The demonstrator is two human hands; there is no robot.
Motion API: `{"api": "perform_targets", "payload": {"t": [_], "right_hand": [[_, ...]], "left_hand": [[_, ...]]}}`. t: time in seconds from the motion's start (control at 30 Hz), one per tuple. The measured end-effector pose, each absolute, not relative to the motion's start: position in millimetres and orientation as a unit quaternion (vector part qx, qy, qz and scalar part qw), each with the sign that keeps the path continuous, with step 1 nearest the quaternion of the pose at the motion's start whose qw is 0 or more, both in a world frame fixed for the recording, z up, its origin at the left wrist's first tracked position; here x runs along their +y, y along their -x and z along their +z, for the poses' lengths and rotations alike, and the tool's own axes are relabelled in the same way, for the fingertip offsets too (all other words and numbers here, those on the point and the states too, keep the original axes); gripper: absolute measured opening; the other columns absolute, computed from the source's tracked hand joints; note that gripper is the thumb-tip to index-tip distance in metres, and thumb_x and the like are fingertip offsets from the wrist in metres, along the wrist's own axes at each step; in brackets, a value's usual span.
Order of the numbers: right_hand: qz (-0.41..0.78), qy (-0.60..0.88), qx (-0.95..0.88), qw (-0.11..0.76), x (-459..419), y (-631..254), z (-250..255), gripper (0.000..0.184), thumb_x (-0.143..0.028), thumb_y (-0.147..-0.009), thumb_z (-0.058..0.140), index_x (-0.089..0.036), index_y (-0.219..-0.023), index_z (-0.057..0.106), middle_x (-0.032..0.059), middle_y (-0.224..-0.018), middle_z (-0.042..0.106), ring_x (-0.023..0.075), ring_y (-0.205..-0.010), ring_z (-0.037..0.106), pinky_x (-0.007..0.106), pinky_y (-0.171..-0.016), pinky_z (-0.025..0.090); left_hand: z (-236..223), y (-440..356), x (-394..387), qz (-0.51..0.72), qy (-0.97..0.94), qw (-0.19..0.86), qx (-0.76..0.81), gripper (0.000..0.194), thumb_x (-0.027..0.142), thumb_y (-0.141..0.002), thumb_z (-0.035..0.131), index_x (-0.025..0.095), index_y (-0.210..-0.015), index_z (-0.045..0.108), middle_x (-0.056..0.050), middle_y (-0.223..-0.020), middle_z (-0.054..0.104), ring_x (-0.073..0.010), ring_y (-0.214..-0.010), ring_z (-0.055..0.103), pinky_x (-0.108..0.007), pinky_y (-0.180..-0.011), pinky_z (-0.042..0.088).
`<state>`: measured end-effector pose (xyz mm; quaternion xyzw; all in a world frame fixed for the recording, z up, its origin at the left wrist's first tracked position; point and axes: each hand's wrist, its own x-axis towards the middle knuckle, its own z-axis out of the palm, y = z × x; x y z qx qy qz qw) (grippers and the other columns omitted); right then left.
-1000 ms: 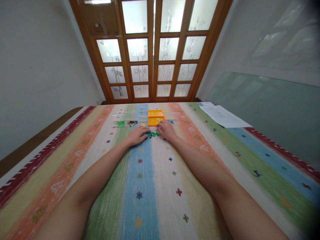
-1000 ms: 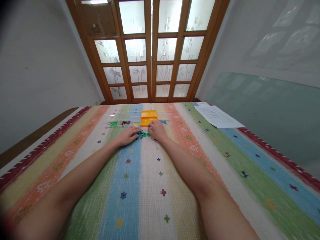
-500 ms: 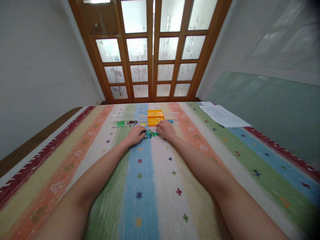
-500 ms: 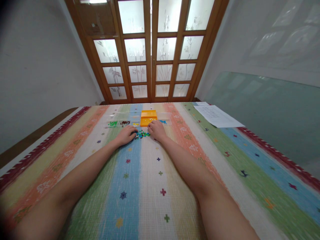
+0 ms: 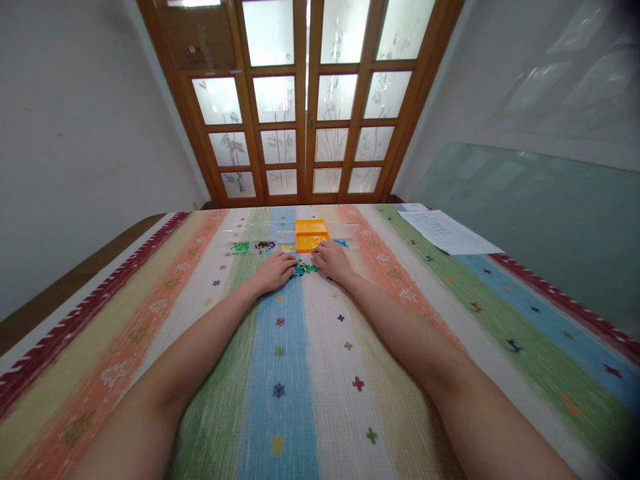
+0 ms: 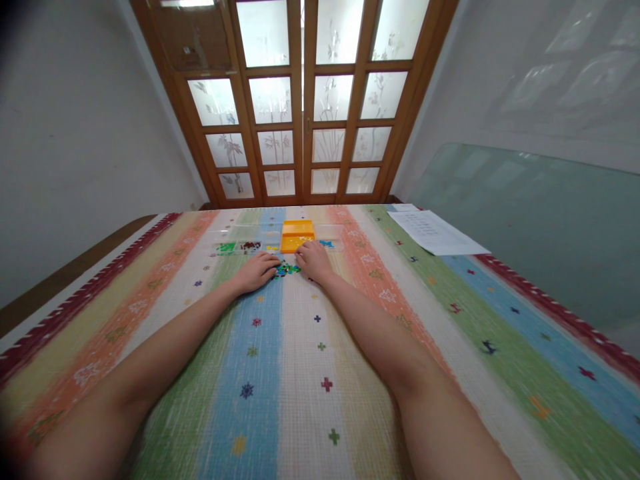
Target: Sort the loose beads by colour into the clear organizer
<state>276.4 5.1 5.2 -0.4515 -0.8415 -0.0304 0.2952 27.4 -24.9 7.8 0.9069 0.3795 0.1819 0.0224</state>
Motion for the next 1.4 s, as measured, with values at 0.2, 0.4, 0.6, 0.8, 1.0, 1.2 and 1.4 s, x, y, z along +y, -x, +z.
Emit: {"api": "perform_targets", "payload": {"t": [0.2,0.4,0.6,0.8,1.0,1.2,1.4], "right_hand": [[-0.027,0.454,-0.841,0.293,5.7,-276.3,4.5,0.021,-0.023,-0.098,0.056,-0.018,-0.093,0.075,0.0099,-0.097,0.070,0.0234,-0.094,0.058,0.035,-0.085,0.039],[-0.030,0.449,-0.842,0.298,6.4,-276.5,4.4,0.021,-0.023,-0.098,0.056,-0.018,-0.092,0.075,0.0095,-0.096,0.070,0.0231,-0.093,0.058,0.035,-0.085,0.039],[-0.026,0.452,-0.842,0.294,6.8,-276.9,3.7,0.021,-0.023,-0.098,0.055,-0.018,-0.092,0.075,0.0095,-0.096,0.070,0.0231,-0.093,0.058,0.035,-0.085,0.039],[-0.026,0.452,-0.842,0.292,6.3,-276.6,3.8,0.021,-0.023,-0.098,0.056,-0.018,-0.092,0.075,0.0100,-0.097,0.070,0.0233,-0.094,0.058,0.035,-0.086,0.038],[-0.025,0.454,-0.842,0.289,6.5,-276.2,3.4,0.021,-0.023,-0.098,0.056,-0.019,-0.092,0.076,0.0100,-0.097,0.070,0.0233,-0.093,0.058,0.035,-0.085,0.039],[-0.025,0.452,-0.843,0.290,6.3,-275.8,4.1,0.022,-0.024,-0.098,0.055,-0.018,-0.092,0.075,0.0098,-0.096,0.070,0.0230,-0.093,0.058,0.035,-0.085,0.039],[-0.025,0.454,-0.843,0.287,7.6,-276.3,2.3,0.021,-0.024,-0.098,0.056,-0.018,-0.092,0.076,0.0098,-0.096,0.070,0.0234,-0.094,0.058,0.035,-0.086,0.039]], "left_hand": [[8.2,-27.0,-25.0,0.191,-0.903,0.025,0.385,0.039,0.032,-0.103,0.041,0.022,-0.126,0.071,-0.009,-0.126,0.069,-0.0254,-0.120,0.055,-0.045,-0.112,0.040],[6.4,-23.4,-21.8,0.202,-0.895,0.022,0.396,0.038,0.030,-0.104,0.040,0.023,-0.125,0.071,-0.009,-0.126,0.069,-0.0249,-0.120,0.055,-0.045,-0.112,0.040],[6.3,-20.8,-20.9,0.214,-0.888,0.022,0.407,0.040,0.031,-0.105,0.037,0.022,-0.124,0.071,-0.009,-0.126,0.069,-0.0247,-0.119,0.055,-0.044,-0.111,0.041],[6.3,-22.0,-21.0,0.192,-0.903,0.030,0.384,0.039,0.031,-0.103,0.040,0.024,-0.122,0.073,-0.009,-0.126,0.069,-0.0251,-0.120,0.055,-0.045,-0.113,0.039],[3.5,-22.4,-21.8,0.189,-0.896,0.021,0.401,0.040,0.034,-0.103,0.041,0.023,-0.129,0.070,-0.009,-0.130,0.066,-0.0261,-0.123,0.053,-0.046,-0.113,0.038],[1.4,-23.4,-22.7,0.181,-0.897,0.008,0.403,0.040,0.036,-0.104,0.041,0.024,-0.130,0.068,-0.009,-0.131,0.064,-0.0259,-0.124,0.052,-0.045,-0.113,0.038],[0.2,-24.1,-22.4,0.206,-0.887,0.015,0.413,0.040,0.033,-0.104,0.039,0.023,-0.131,0.068,-0.010,-0.132,0.064,-0.0260,-0.124,0.053,-0.046,-0.113,0.039]]}}
